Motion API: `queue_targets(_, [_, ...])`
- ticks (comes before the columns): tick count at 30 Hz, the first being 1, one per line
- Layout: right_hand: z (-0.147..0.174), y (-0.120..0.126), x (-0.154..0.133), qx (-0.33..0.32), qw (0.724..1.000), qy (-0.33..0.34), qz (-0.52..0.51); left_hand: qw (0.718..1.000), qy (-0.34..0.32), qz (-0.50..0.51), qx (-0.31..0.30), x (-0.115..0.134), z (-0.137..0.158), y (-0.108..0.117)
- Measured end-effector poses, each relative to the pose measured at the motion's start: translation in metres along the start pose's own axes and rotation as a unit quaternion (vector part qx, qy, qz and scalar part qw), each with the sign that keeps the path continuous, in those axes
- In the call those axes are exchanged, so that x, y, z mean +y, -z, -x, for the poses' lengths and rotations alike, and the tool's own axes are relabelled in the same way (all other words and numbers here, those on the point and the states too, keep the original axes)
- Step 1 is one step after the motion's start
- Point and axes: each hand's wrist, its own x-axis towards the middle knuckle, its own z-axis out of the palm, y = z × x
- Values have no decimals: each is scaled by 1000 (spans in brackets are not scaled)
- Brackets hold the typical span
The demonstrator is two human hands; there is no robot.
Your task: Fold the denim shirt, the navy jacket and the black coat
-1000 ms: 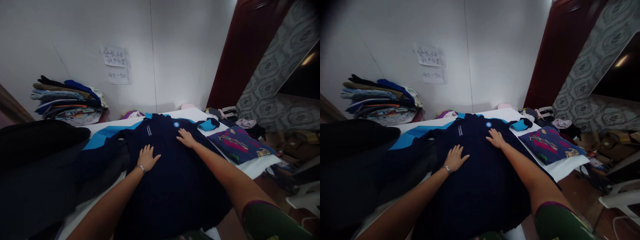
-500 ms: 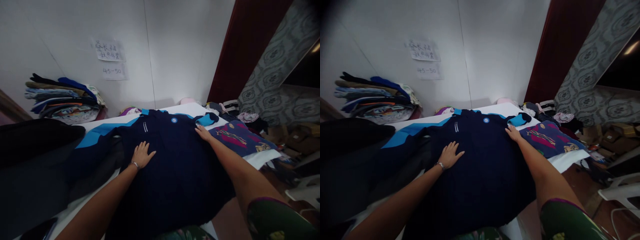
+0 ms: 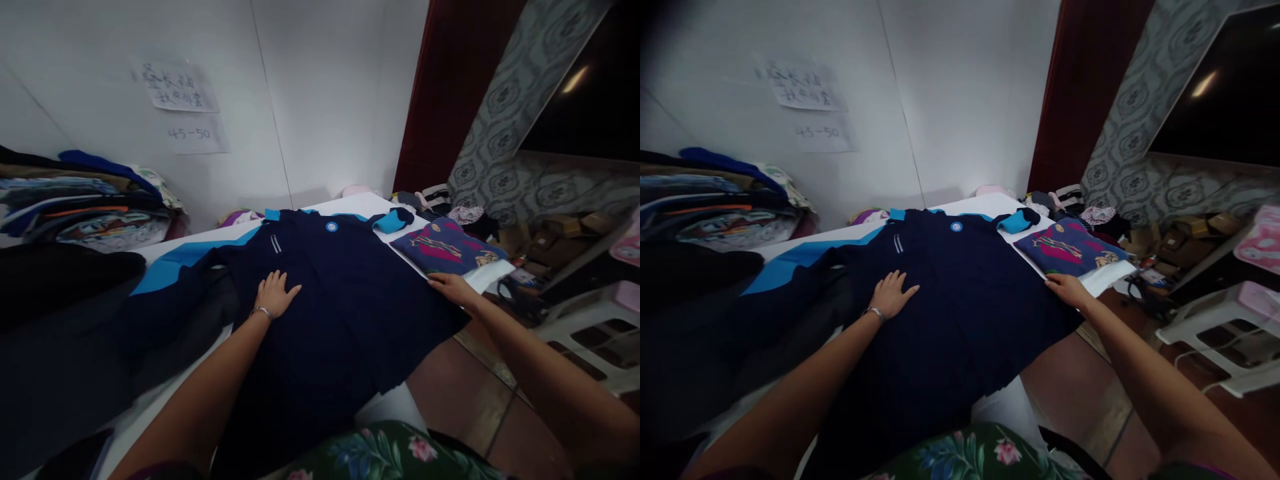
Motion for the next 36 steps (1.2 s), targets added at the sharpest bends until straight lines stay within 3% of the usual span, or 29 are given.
queue_targets(4, [42,11,7,4,996,-84,-33,1000,-4,-2,7,0,-1,-1])
queue_targets(6, [62,14,10,-48,983,-122,-128,1000,-3,-3,13,0,-1,-1])
queue_targets(9, [83,11,14,-119,939,-138,-291,1000,-2,-2,15,0,-2,-1])
queue_targets(13, [92,-3,23,-57,905,-146,-396,1000,1,6,13,0,-3,-2])
queue_targets(17, [94,-13,28,12,909,-177,-376,1000,-1,8,16,-1,-5,-3])
queue_targets(20, [99,-12,31,9,943,-178,-283,1000,-3,9,16,-2,-4,-4])
queue_targets(24, [94,0,29,72,993,-84,-35,1000,3,18,9,-2,-1,-3])
queue_targets(26, [81,3,15,125,991,4,45,1000,6,20,7,-2,0,-3])
queue_targets(28, [63,-1,-10,142,982,110,51,1000,7,22,6,-2,2,-2])
queue_targets(30, [44,-13,-36,105,973,204,34,1000,7,22,9,-2,3,-1])
queue_targets(32, [27,-28,-56,25,967,252,42,1000,8,20,10,-2,4,0])
queue_targets(36, [-2,-47,-64,-135,959,232,90,1000,12,9,5,-4,3,-1])
